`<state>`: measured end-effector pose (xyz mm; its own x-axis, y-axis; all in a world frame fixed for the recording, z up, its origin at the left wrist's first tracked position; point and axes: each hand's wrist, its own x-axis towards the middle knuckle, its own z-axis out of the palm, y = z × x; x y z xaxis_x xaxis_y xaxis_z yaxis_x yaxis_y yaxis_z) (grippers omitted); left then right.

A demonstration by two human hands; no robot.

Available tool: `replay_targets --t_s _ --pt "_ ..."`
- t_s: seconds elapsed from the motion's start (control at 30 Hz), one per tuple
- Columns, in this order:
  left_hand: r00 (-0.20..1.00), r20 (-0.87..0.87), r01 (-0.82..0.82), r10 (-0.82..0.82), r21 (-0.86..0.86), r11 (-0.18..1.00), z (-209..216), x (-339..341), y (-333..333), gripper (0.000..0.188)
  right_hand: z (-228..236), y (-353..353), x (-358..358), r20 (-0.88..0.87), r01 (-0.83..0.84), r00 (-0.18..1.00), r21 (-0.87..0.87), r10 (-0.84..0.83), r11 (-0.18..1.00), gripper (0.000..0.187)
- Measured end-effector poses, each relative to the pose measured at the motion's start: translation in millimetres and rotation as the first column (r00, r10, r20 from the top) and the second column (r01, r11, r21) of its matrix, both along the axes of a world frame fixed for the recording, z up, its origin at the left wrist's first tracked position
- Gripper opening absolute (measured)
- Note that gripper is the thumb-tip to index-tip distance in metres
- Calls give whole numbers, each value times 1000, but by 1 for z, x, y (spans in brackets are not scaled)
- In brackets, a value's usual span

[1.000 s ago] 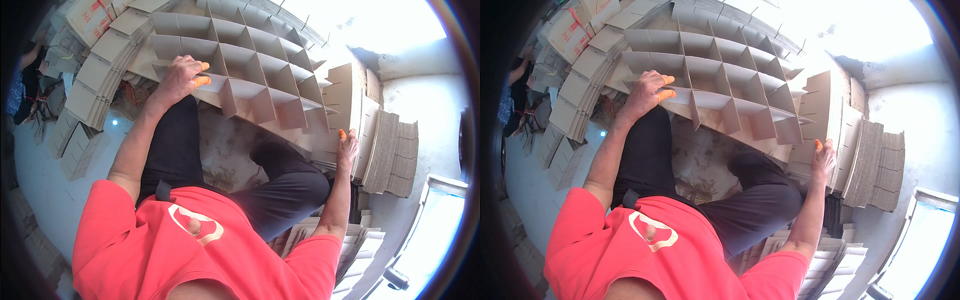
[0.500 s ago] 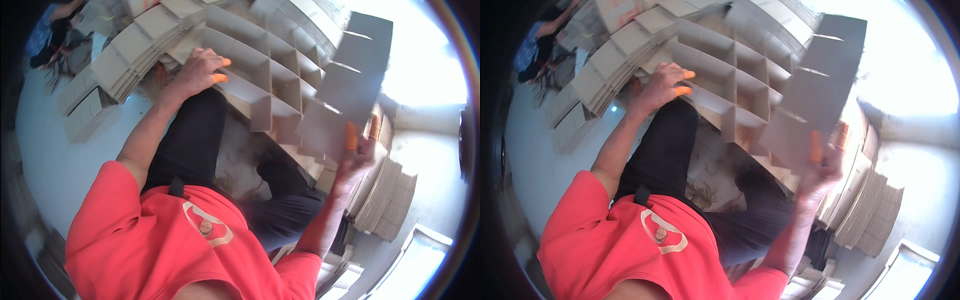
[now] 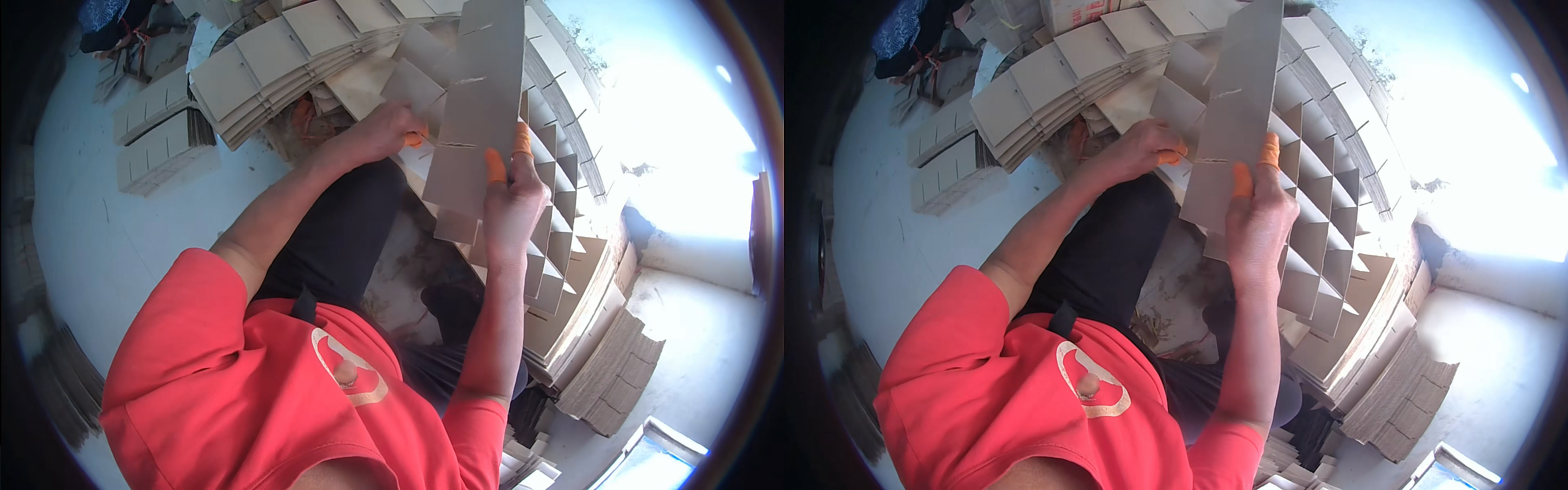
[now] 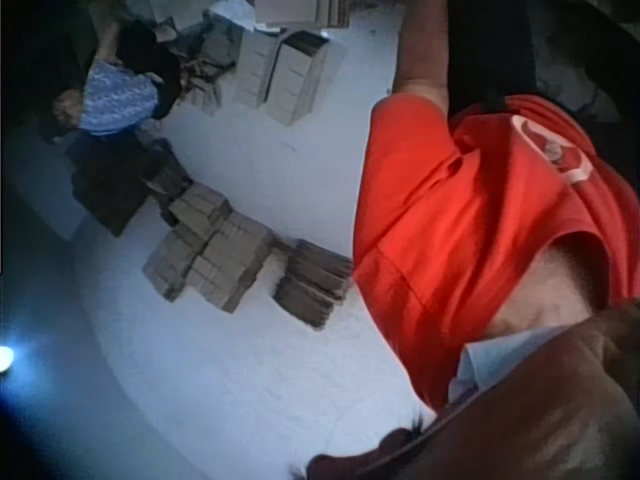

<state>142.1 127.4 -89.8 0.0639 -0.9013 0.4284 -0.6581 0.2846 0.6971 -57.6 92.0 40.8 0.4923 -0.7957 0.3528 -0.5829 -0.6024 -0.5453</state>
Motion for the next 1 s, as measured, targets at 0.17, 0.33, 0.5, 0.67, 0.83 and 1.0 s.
replay_targets --t_s 0.17,0.33,0.5,0.67,0.83,1.0 --pt "1000 -23 1 -1 -10 1000 4 -1 0 14 8 0 11 -159 24 987 55 -15 998 37" --pt "999 -50 17 -18 -12 1000 8 -1 2 14 6 -2 20 -95 -71 993 27 74 997 48" --pt "999 -47 11 -14 -74 997 0 -3 -5 15 -37 -13 27 -125 -84 988 54 90 995 47" --pt "997 -73 13 -13 4 1000 12 -5 -8 14 -53 -15 28 -252 -97 958 151 133 984 50" --pt "997 -70 29 -27 16 999 5 -6 -13 10 -48 -18 31 -413 -124 893 160 181 979 52" --pt "997 -47 60 -60 3 998 6 -9 -17 9 -71 -1 36 -609 -135 772 128 185 983 60"
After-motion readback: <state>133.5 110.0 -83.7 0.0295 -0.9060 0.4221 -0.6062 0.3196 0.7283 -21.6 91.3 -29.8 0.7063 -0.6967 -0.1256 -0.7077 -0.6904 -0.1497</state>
